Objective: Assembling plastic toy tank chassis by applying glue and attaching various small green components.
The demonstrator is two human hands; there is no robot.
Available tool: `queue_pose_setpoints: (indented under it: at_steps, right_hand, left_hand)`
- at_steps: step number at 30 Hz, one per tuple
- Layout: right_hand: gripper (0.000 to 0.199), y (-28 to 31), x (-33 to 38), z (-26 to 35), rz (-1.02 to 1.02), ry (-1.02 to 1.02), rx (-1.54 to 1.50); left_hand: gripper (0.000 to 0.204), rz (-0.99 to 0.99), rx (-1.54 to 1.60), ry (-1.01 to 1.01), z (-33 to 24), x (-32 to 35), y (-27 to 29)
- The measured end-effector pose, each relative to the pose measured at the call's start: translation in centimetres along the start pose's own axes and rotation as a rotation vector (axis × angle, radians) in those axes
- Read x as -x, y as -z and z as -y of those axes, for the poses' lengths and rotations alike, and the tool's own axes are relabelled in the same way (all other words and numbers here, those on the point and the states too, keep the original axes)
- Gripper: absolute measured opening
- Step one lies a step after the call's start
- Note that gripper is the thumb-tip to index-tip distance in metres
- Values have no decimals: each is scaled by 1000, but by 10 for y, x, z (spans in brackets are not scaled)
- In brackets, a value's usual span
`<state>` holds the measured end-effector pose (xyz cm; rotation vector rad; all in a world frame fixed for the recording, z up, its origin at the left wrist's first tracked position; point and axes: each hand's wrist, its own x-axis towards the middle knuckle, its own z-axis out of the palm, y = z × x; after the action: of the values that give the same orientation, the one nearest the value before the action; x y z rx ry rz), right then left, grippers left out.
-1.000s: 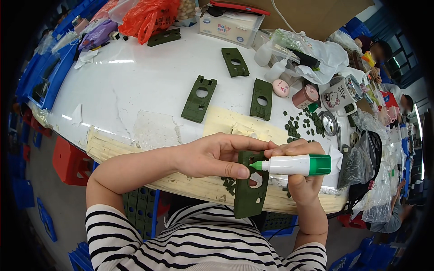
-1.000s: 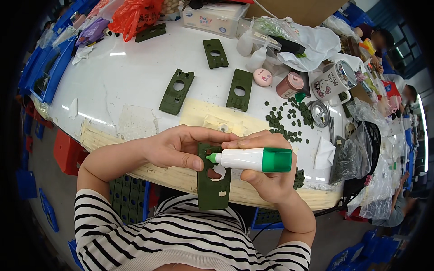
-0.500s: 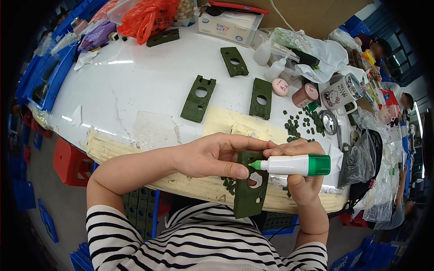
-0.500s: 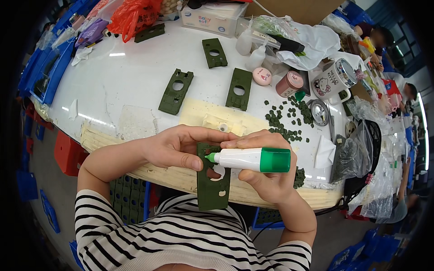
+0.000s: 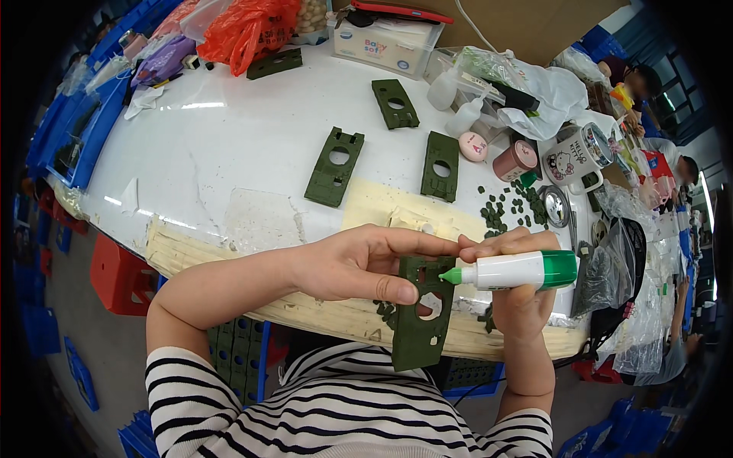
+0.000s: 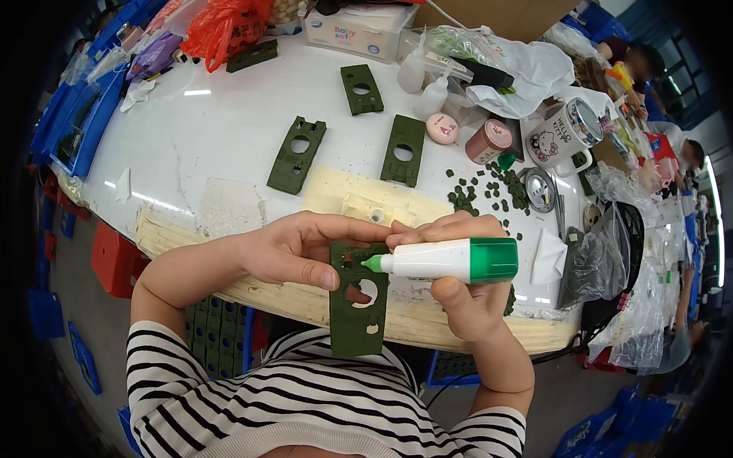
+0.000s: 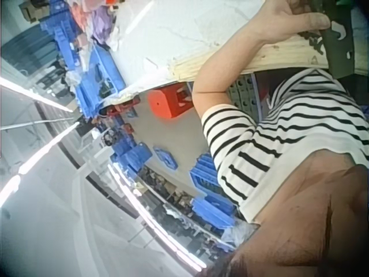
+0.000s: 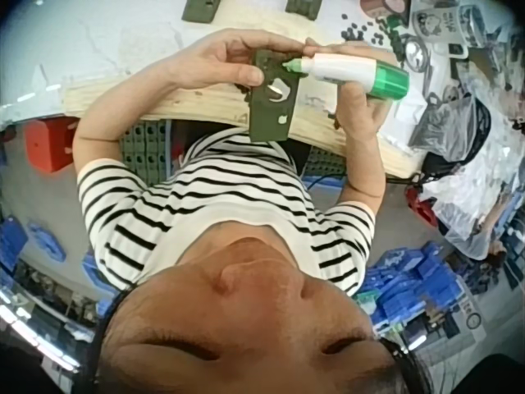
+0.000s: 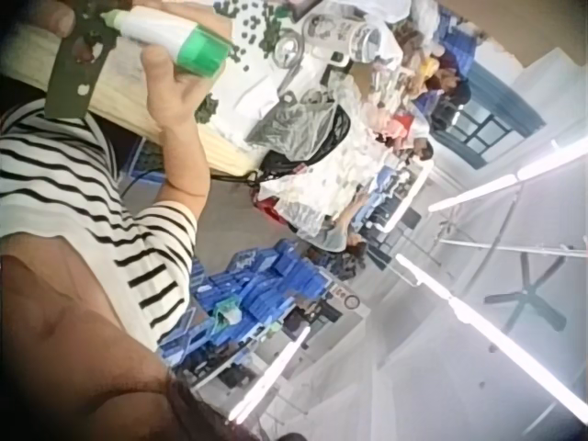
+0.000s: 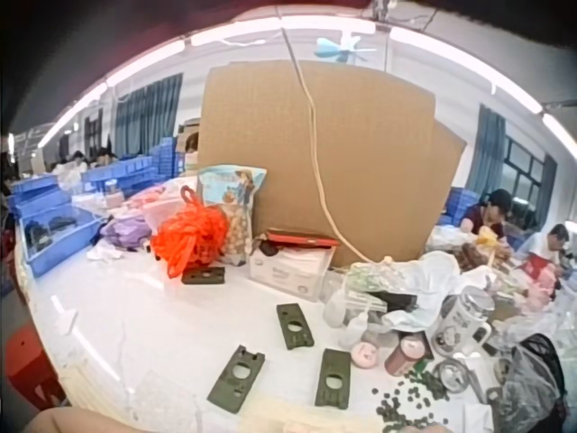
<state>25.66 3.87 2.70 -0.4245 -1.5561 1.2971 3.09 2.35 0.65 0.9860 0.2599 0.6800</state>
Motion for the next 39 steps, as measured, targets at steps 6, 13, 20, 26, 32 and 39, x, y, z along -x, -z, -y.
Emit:
queue_pose_setpoints:
  at_steps: [6,13,20,26,32,39]
  right_hand:
    - [43,7,-1,5,-5,7,53]
    - [40,10,-2,5,18,22,71]
    - [40,11,-1,4,26,12,103]
    - [39,11,-1,4,27,13,123]
    - [38,12,-1,4,26,22,136]
    - [37,12,-1,3,24,29,149]
  left_hand:
    - [66,-6,37,-14,-1,1,2]
    - [62,24,27,-35,-5,0,1]
    - [69,-14,26,-20,-4,0,-1]
    - [69,-6,-10,-35,-4,0,1]
    - [69,-4,-4,-31,-4,0,1]
    - [69,-6,10,-39,-4,0,0]
